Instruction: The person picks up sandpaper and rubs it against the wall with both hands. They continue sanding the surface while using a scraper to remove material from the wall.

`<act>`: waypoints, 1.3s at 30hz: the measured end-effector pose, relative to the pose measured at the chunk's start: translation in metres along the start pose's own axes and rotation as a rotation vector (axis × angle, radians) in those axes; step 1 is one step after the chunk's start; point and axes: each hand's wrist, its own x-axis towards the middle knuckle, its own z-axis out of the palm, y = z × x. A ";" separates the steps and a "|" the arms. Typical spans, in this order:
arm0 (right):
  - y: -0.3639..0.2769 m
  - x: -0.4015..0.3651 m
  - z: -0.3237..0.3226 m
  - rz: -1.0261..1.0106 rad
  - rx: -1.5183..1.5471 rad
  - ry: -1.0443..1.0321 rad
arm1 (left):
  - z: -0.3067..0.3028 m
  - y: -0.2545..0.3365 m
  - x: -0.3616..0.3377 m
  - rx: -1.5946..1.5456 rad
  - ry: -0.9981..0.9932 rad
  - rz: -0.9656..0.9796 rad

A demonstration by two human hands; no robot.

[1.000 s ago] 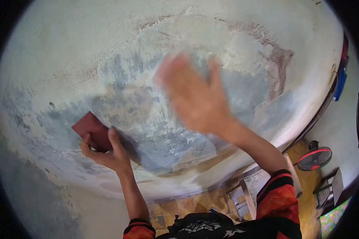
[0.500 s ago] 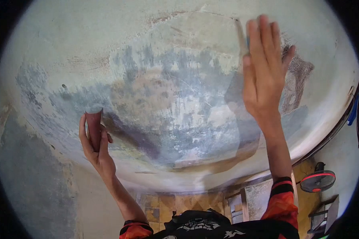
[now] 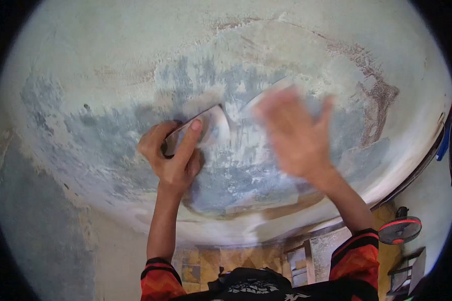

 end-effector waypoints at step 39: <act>0.047 -0.046 -0.033 0.547 0.036 0.011 | 0.009 0.033 0.083 0.095 -0.825 0.156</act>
